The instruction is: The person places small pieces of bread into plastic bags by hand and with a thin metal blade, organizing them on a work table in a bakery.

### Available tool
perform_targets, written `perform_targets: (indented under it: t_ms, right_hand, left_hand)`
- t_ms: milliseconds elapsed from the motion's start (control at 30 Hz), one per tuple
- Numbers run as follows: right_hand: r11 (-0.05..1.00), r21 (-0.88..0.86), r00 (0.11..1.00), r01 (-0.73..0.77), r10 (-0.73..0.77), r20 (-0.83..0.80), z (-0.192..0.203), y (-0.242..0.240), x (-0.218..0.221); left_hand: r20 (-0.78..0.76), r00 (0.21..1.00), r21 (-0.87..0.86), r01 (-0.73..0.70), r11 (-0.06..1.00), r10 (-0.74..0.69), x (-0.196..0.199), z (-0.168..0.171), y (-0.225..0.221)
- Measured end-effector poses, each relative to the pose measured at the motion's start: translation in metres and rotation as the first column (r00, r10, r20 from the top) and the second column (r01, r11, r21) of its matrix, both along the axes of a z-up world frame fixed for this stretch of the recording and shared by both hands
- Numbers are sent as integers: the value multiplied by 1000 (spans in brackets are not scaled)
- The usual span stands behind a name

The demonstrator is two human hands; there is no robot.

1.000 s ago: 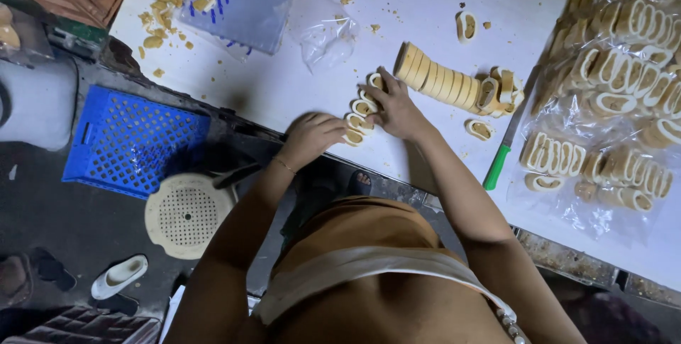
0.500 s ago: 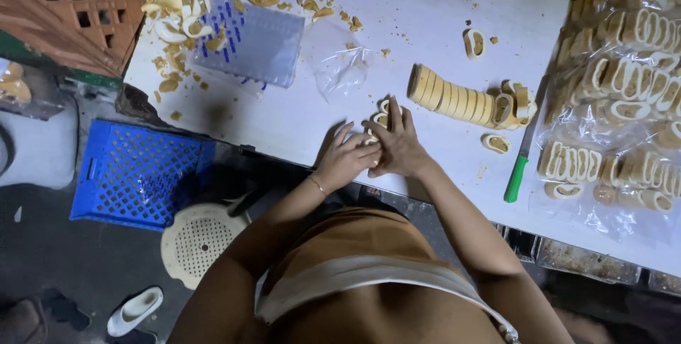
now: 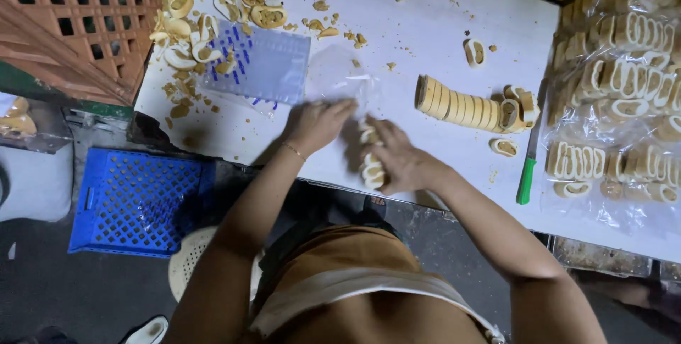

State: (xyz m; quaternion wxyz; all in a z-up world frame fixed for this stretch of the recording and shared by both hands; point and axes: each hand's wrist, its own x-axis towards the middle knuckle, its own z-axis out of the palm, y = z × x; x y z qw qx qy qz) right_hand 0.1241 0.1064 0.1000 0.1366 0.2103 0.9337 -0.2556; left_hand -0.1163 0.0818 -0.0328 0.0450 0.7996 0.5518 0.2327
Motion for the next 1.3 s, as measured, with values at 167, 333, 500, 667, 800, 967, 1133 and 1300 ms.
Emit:
perform_targets:
  t_ms: [167, 333, 500, 667, 800, 967, 1133, 1300]
  right_hand:
    - [986, 53, 985, -158, 154, 75, -16, 6, -52]
    - [996, 60, 996, -60, 55, 76, -45, 5, -67]
    - [995, 4, 988, -98, 96, 123, -37, 12, -86]
    - [958, 213, 981, 192, -194, -11, -74, 18, -66]
    - [865, 229, 828, 446, -303, -472, -122, -4, -34]
    - [774, 573, 889, 268, 29, -457, -115, 4, -40]
    - [765, 300, 640, 569, -183, -746, -119, 44, -103]
    - [568, 553, 766, 609, -240, -597, -127, 48, -133]
  left_hand:
    - [430, 902, -108, 7, 994, 40, -9, 26, -36]
    - [507, 786, -264, -250, 932, 354, -10, 10, -45]
    - [263, 965, -186, 46, 982, 4, -28, 30, -28]
    - [269, 918, -78, -280, 957, 291, -9, 0, -28]
    - [89, 954, 117, -295, 948, 286, 4, -14, -15]
    - [34, 965, 71, -262, 963, 260, -9, -17, -13]
    - [113, 945, 195, -324, 926, 306, -12, -17, -23]
    - [77, 933, 46, -354, 934, 350, 14, -2, -59]
